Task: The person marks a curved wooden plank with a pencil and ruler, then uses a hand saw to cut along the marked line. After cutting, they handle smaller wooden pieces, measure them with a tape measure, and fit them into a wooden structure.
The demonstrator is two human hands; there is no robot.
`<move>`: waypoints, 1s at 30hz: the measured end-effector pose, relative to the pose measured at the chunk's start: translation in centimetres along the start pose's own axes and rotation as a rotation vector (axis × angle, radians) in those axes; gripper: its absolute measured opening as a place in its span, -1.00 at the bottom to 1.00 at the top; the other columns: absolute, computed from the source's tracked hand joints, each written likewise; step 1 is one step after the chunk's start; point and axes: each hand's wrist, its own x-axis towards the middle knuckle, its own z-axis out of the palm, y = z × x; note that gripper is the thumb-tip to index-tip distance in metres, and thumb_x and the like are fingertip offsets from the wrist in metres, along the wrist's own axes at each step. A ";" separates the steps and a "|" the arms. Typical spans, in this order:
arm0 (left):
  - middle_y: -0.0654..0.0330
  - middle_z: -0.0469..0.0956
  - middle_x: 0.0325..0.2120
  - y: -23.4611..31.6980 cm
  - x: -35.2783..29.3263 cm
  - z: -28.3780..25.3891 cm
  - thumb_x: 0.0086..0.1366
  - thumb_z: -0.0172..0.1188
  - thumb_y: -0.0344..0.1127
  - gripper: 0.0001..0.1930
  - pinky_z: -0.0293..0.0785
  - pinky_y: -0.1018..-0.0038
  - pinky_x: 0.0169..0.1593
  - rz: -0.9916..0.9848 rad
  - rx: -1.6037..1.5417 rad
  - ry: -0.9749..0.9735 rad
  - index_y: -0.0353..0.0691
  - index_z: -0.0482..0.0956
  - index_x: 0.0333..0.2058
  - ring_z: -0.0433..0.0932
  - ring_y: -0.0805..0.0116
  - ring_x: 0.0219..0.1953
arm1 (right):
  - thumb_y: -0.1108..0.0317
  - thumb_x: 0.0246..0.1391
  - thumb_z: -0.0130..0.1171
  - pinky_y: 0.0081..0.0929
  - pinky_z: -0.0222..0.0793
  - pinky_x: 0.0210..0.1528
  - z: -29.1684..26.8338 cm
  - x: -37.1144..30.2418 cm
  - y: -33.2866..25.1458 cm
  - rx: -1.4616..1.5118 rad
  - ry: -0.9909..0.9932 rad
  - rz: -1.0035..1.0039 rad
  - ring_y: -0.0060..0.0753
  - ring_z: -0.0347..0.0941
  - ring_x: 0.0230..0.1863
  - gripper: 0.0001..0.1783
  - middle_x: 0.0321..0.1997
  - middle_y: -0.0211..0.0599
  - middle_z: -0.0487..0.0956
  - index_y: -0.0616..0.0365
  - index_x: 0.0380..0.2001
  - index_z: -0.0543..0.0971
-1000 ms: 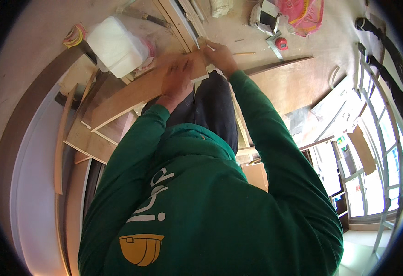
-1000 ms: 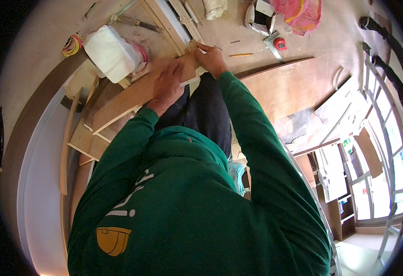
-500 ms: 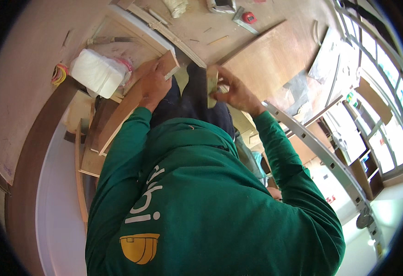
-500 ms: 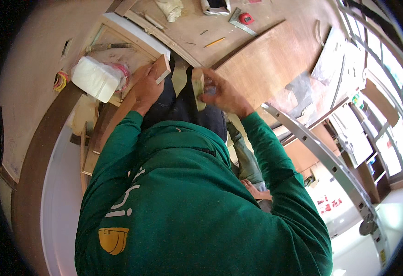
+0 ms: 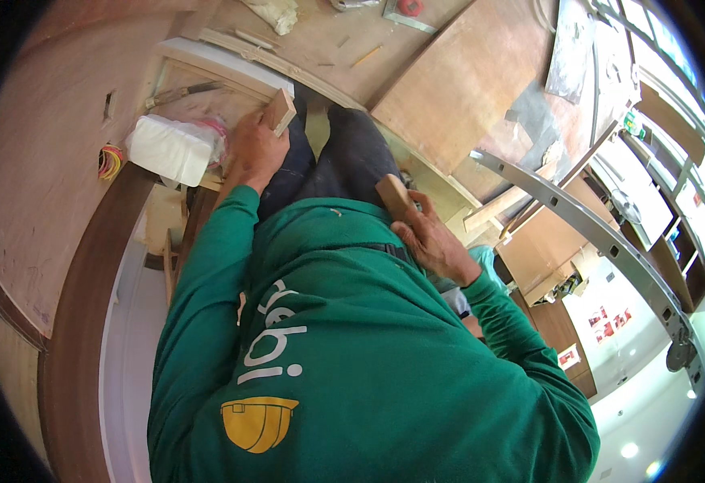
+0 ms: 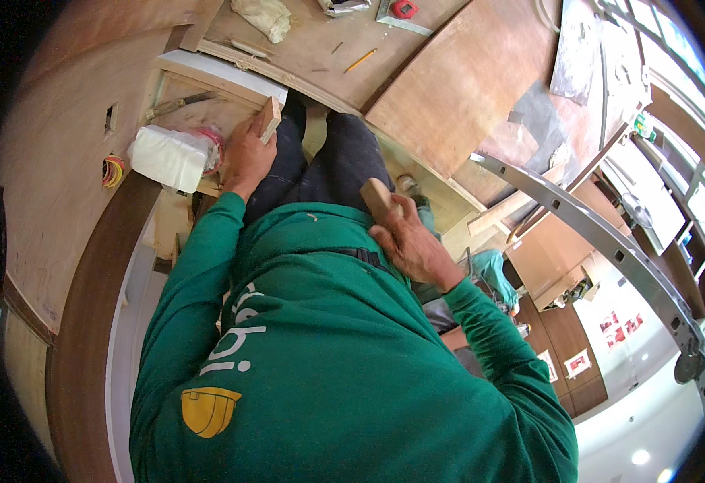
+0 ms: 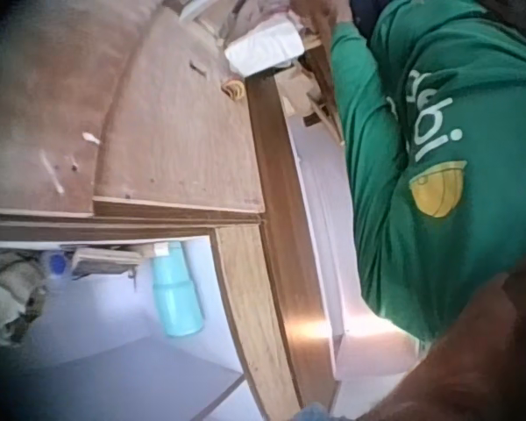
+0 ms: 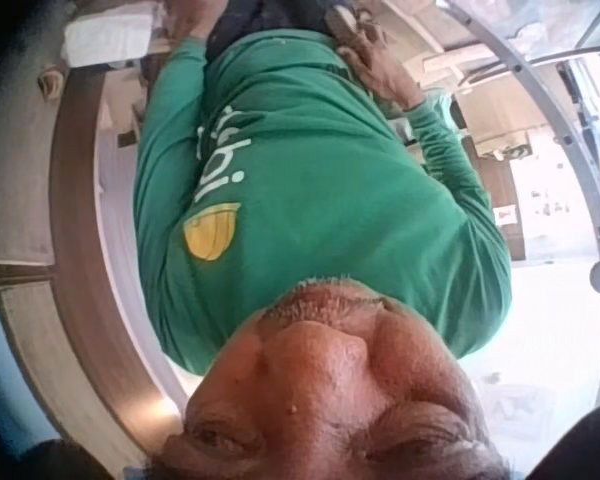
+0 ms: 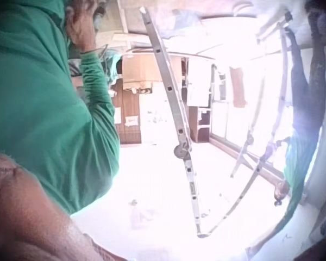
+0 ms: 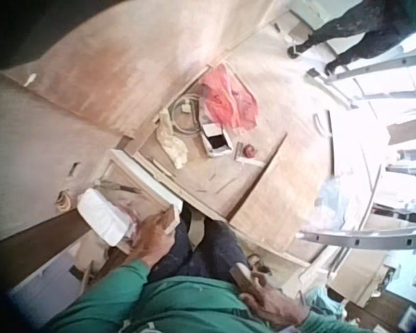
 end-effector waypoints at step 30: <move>0.09 0.53 0.18 0.3 -1.7 0.6 0.12 0.43 -0.23 -0.39 0.55 0.03 0.18 -0.203 -0.212 -0.031 -0.13 0.48 0.17 0.57 -0.11 0.15 | -0.16 0.49 0.00 -0.39 0.45 -0.38 0.2 31.3 -1.0 0.200 -0.140 -0.093 -0.42 0.46 -0.40 -0.42 -0.34 -0.34 0.52 0.23 -0.23 0.55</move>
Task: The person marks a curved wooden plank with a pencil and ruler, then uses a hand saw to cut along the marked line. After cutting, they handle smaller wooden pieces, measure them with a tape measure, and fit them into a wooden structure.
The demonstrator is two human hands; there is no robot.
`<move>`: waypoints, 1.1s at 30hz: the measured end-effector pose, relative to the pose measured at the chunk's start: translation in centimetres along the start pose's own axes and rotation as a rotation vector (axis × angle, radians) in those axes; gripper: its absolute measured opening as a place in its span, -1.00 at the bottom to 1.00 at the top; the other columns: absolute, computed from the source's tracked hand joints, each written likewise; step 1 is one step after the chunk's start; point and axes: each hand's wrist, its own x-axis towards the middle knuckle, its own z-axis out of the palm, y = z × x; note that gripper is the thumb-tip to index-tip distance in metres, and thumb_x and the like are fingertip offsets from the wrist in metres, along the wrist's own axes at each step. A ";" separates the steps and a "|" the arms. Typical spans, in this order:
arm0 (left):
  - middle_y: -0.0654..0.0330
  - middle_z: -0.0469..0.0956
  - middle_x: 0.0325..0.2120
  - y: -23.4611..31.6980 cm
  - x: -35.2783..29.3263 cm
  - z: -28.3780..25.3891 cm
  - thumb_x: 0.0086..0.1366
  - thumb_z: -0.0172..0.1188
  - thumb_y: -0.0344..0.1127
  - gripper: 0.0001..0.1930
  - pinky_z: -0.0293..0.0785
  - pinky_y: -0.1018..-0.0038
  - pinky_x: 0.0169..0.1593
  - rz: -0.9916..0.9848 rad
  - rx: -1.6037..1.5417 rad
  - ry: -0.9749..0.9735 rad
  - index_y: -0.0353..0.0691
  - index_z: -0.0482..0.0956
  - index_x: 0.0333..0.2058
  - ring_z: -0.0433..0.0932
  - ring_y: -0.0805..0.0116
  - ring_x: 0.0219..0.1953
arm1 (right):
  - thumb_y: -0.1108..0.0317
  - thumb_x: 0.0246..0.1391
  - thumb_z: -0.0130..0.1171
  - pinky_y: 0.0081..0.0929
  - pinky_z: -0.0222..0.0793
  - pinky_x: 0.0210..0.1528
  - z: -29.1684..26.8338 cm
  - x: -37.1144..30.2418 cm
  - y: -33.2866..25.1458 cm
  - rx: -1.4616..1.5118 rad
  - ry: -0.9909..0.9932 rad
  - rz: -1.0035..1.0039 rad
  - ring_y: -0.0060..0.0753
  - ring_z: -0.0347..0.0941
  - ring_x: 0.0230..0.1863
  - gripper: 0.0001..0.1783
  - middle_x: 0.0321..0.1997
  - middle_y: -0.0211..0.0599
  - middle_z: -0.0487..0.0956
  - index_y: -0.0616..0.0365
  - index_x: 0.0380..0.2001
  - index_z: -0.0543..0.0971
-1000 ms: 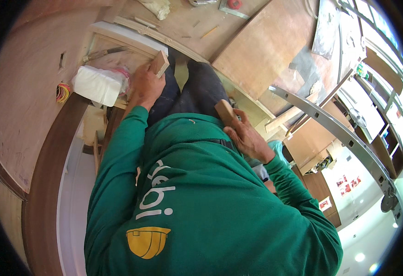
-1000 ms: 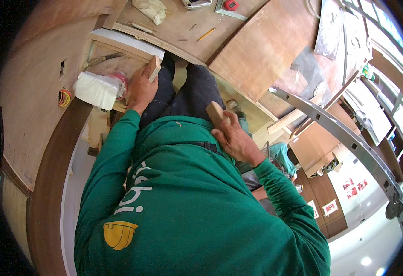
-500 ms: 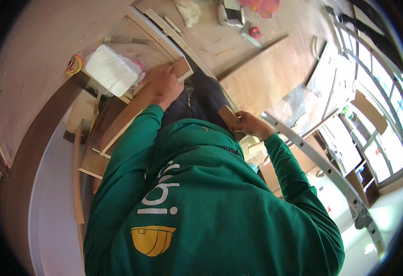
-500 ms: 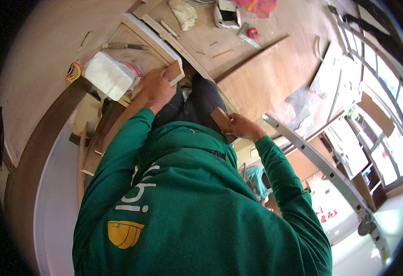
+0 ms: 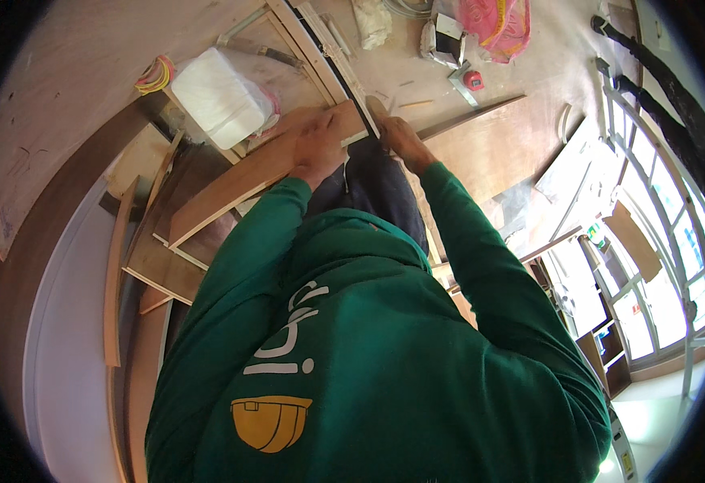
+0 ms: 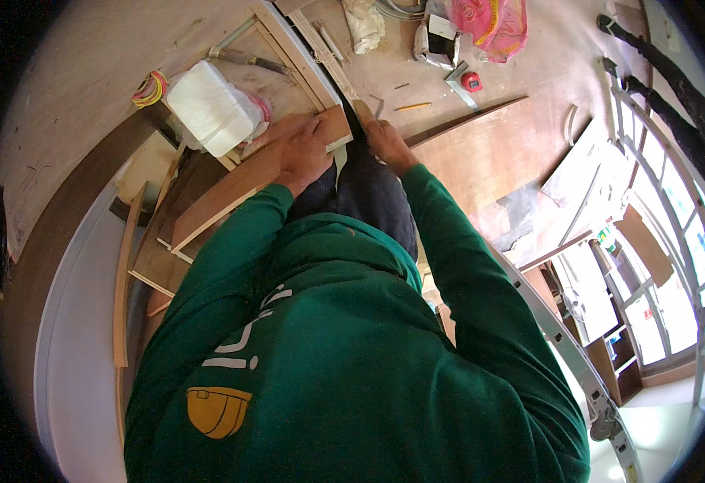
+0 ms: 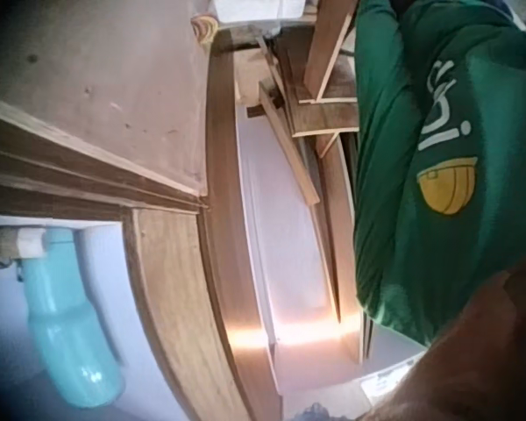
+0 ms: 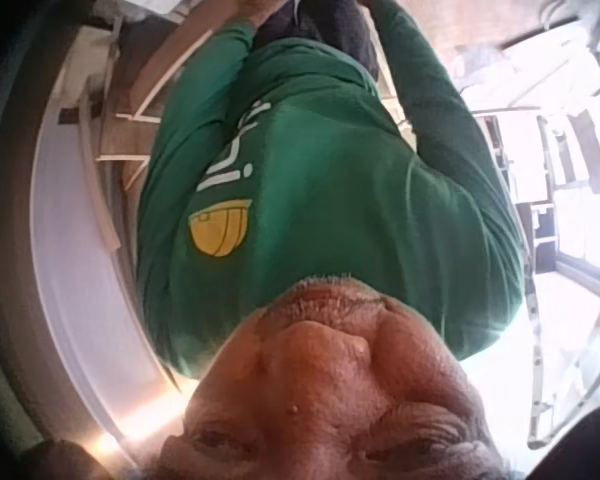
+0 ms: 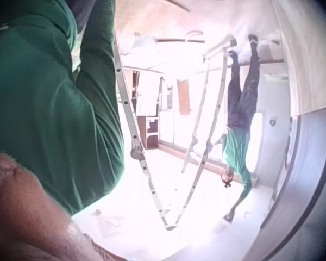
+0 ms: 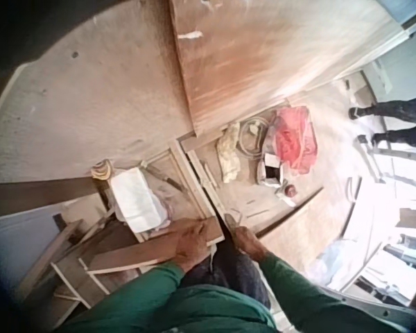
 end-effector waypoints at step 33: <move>0.04 0.56 0.12 -0.3 -0.1 1.0 0.15 0.36 -0.28 -0.33 0.53 0.09 0.24 0.027 0.070 0.071 -0.14 0.49 0.28 0.58 -0.05 0.16 | -0.24 0.47 -0.12 -0.39 0.31 -0.60 3.6 11.9 0.3 0.161 0.065 0.407 -0.34 0.44 -0.61 -0.31 -0.59 -0.29 0.49 0.26 -0.31 0.55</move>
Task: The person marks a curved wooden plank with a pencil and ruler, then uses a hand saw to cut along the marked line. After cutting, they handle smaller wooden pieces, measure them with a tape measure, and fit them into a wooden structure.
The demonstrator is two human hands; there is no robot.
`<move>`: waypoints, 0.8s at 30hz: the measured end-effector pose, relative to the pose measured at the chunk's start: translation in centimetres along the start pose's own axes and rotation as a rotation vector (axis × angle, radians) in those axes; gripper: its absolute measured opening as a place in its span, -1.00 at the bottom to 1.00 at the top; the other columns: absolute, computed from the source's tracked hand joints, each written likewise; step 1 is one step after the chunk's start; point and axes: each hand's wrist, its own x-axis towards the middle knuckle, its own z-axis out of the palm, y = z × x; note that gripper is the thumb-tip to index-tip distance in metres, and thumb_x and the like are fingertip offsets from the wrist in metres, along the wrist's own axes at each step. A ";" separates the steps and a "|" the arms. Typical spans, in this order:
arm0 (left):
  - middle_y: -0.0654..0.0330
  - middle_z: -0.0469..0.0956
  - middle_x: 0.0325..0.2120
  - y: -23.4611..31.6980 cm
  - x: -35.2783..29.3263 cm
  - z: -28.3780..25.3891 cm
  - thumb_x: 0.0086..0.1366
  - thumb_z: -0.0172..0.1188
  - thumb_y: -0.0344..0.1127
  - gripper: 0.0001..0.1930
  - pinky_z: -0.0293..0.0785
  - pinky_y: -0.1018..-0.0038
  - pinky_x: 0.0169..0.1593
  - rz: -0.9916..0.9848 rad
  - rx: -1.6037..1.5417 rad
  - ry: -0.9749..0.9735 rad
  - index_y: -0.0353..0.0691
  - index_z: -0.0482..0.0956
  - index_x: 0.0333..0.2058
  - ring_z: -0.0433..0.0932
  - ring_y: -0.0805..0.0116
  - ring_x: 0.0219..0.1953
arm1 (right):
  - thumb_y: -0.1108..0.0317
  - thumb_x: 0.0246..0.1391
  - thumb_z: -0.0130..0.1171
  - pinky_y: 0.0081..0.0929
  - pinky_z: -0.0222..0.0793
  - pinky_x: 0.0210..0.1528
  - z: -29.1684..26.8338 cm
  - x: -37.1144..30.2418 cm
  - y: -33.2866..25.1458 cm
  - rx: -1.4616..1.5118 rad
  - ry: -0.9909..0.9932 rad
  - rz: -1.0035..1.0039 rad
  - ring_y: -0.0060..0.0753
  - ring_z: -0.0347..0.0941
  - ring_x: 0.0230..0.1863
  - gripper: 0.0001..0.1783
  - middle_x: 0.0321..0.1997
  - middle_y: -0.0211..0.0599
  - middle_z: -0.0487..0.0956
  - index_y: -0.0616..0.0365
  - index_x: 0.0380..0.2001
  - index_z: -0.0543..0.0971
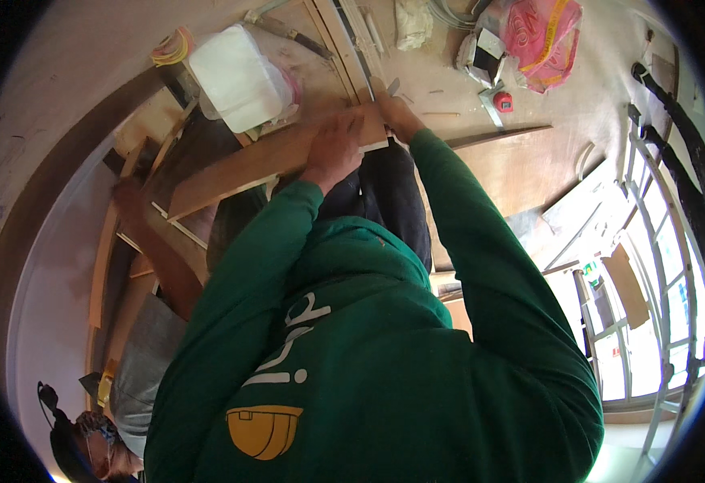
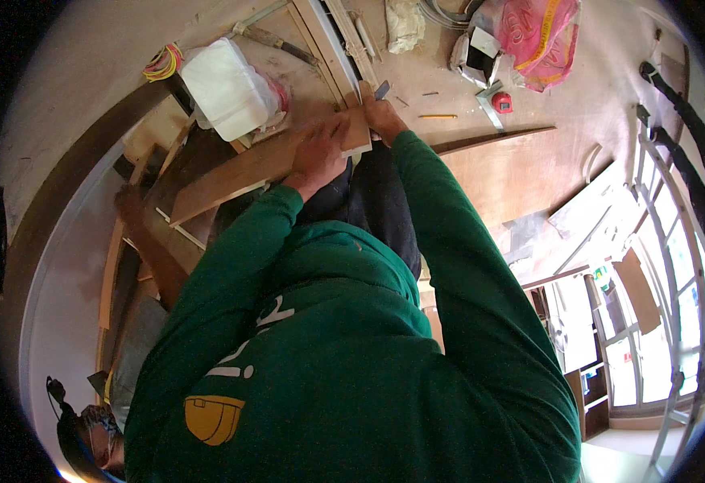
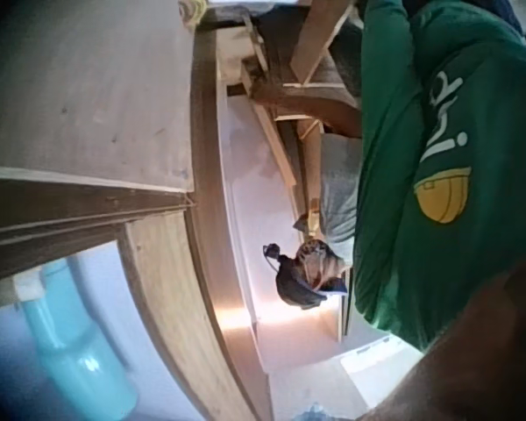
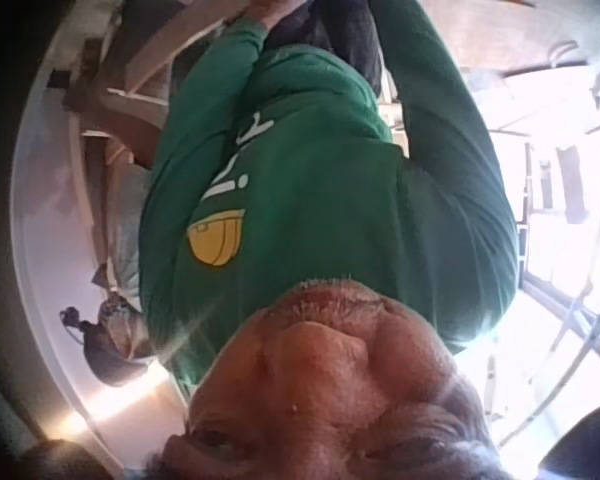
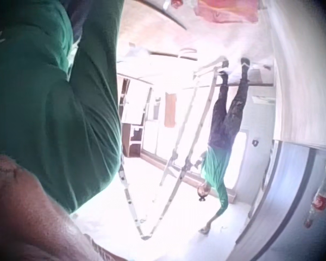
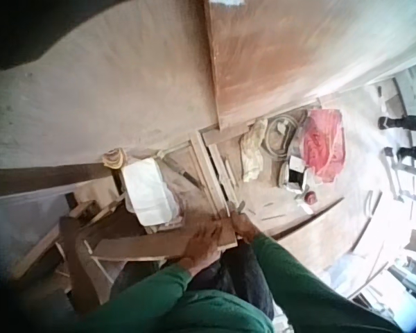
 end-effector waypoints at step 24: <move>0.03 0.57 0.08 0.1 0.5 -0.6 0.10 0.35 -0.34 -0.41 0.54 0.08 0.21 -0.020 -0.122 -0.003 -0.18 0.52 0.16 0.57 -0.05 0.16 | -0.29 0.47 -0.16 -0.40 0.28 -0.66 -0.9 -14.7 -1.5 -0.138 -0.061 -0.118 -0.39 0.37 -0.70 -0.25 -0.64 -0.29 0.46 0.23 -0.47 0.48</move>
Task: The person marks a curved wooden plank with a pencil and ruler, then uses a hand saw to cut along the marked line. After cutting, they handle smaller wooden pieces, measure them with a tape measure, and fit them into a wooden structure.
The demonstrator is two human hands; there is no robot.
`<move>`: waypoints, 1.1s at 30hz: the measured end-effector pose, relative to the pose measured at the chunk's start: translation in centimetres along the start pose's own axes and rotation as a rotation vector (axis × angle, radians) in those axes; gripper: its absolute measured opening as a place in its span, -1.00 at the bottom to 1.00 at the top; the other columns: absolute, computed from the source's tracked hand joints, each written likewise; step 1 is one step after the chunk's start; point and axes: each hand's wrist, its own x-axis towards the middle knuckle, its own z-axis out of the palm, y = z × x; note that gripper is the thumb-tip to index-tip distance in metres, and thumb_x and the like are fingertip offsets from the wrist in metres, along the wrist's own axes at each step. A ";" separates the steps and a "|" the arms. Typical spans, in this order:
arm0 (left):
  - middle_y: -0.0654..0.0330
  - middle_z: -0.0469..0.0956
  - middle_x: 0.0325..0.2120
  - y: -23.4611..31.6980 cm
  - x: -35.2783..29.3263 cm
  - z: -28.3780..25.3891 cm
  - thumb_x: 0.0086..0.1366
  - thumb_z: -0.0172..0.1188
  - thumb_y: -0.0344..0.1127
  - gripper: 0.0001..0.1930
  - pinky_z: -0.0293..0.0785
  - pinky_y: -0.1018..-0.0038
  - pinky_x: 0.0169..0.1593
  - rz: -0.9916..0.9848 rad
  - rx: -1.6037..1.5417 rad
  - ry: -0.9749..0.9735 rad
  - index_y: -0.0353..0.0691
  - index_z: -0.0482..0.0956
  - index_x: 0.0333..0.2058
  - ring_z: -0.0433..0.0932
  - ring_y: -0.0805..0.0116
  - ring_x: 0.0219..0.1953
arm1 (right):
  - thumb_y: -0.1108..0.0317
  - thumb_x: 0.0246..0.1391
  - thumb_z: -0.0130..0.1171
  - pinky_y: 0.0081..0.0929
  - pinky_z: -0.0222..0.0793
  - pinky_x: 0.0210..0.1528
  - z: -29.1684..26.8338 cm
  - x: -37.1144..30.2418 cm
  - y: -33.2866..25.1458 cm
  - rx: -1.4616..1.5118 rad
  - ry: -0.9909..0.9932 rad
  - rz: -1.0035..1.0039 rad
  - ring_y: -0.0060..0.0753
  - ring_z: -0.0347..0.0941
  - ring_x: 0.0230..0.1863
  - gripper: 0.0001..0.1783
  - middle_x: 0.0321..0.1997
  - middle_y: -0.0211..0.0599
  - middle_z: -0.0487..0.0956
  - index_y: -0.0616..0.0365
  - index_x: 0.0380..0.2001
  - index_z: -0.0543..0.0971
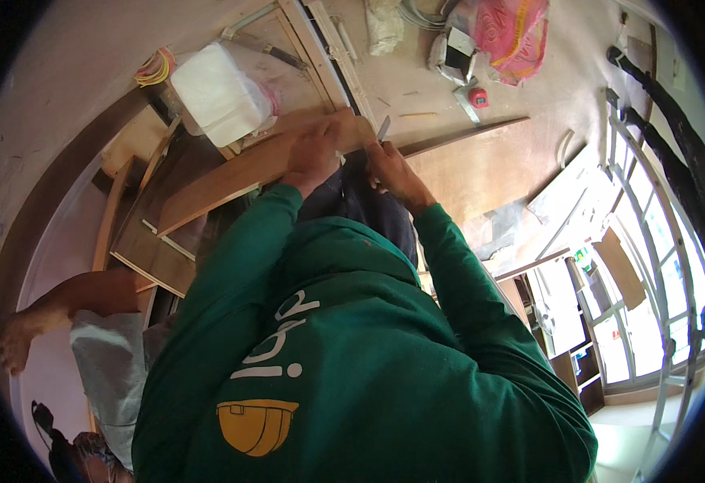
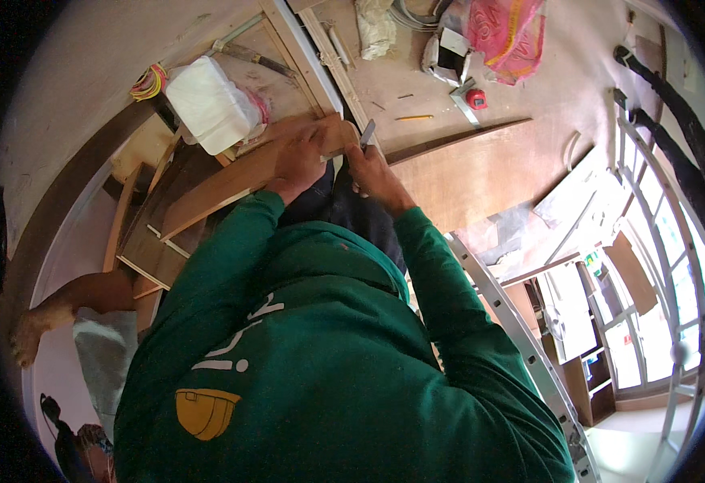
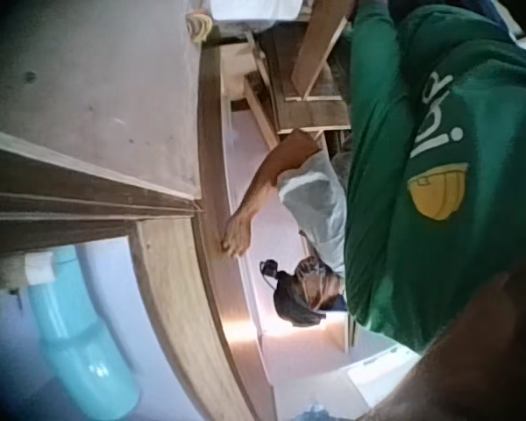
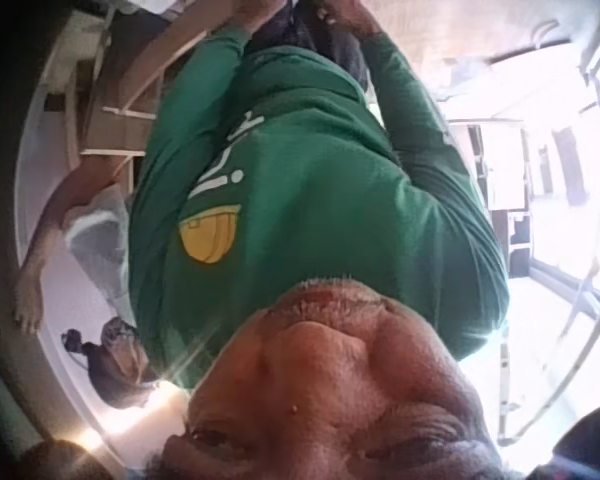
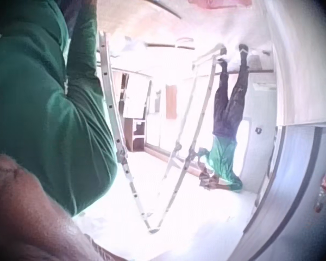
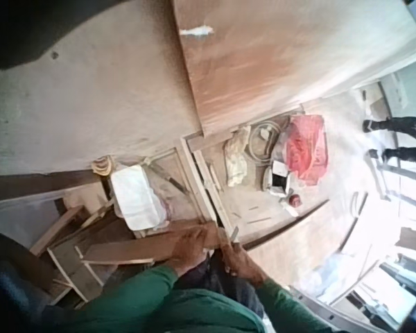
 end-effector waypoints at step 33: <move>0.04 0.52 0.17 -0.1 0.0 0.3 0.10 0.44 -0.35 -0.29 0.55 0.13 0.23 0.032 0.052 0.032 -0.19 0.46 0.27 0.57 -0.08 0.16 | -0.28 0.44 -0.16 -0.30 0.30 -0.70 -1.2 1.7 2.0 -0.066 -0.095 -0.081 -0.26 0.47 -0.71 -0.22 -0.63 -0.12 0.50 0.30 -0.48 0.47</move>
